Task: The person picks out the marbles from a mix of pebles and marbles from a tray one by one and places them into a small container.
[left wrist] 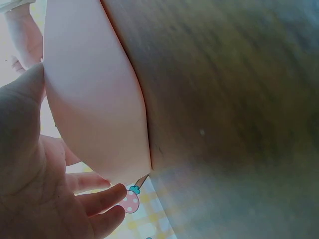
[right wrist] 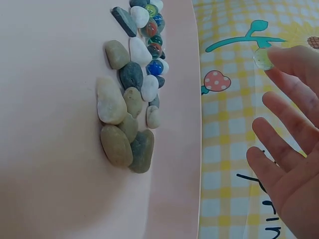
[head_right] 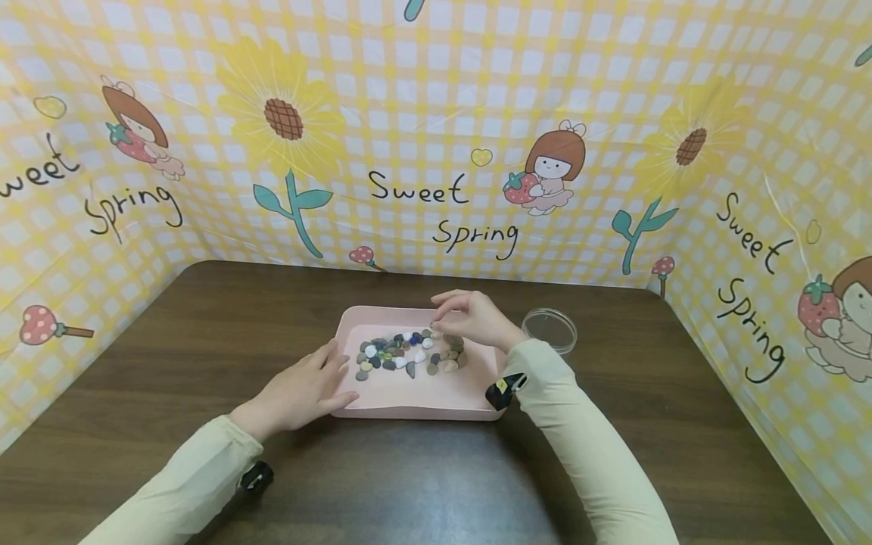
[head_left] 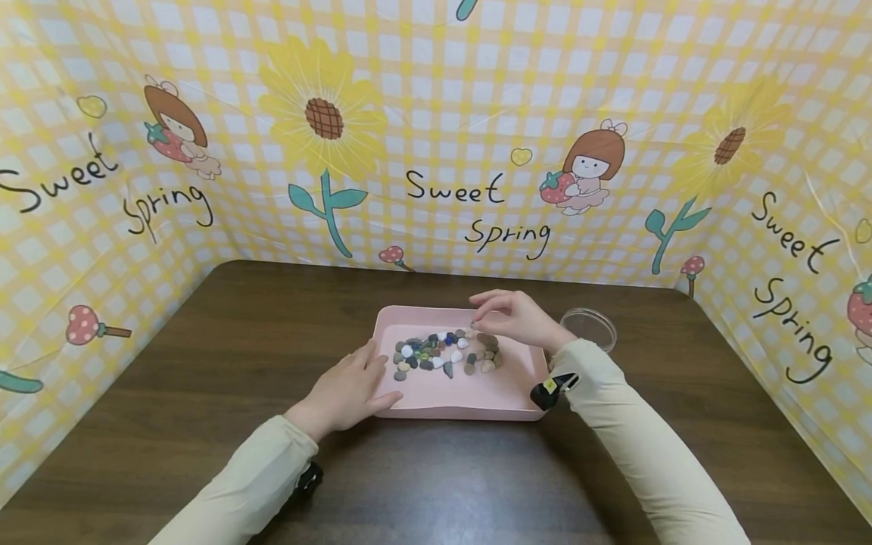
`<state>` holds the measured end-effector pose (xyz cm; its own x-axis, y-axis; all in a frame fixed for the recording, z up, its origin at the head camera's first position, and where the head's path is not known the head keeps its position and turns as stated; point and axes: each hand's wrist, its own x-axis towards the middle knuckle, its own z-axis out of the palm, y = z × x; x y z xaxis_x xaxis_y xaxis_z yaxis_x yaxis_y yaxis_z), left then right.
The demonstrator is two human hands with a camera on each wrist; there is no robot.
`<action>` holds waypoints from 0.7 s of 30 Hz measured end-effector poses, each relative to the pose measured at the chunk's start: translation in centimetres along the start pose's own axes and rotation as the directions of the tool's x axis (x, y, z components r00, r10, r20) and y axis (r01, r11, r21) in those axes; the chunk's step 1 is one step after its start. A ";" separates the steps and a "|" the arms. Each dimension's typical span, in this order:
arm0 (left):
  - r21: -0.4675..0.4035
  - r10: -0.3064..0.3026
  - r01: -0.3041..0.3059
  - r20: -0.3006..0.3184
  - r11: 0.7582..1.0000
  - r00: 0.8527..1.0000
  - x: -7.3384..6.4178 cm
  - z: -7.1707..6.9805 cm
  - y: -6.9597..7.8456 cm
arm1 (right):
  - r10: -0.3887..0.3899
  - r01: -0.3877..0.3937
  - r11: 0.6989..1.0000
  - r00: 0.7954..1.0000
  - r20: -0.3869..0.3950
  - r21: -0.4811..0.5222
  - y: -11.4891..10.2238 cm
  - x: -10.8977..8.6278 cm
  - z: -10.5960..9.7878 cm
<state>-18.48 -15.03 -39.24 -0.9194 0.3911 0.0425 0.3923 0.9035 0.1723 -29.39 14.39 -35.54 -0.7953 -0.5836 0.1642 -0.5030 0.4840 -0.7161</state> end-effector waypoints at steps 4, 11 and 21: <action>0.002 0.003 -0.003 -0.003 1.000 1.000 0.0 0.0 0.0 | -0.005 0.005 1.000 1.000 -0.012 0.009 0.0 -0.4 -0.4; 0.003 0.007 -0.007 -0.007 1.000 1.000 -0.1 0.0 0.0 | 0.016 -0.015 0.999 1.000 -0.026 0.049 -0.2 -1.1 -1.1; 0.003 0.004 -0.004 -0.003 1.000 1.000 0.0 0.0 0.0 | 0.064 -0.060 0.996 0.997 -0.054 0.063 -0.1 -2.3 -2.2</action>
<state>-18.45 -15.05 -39.21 -0.9177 0.3945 0.0466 0.3965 0.9022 0.1696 -28.22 17.16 -34.33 -0.8428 -0.5154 0.1548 -0.4319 0.4762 -0.7660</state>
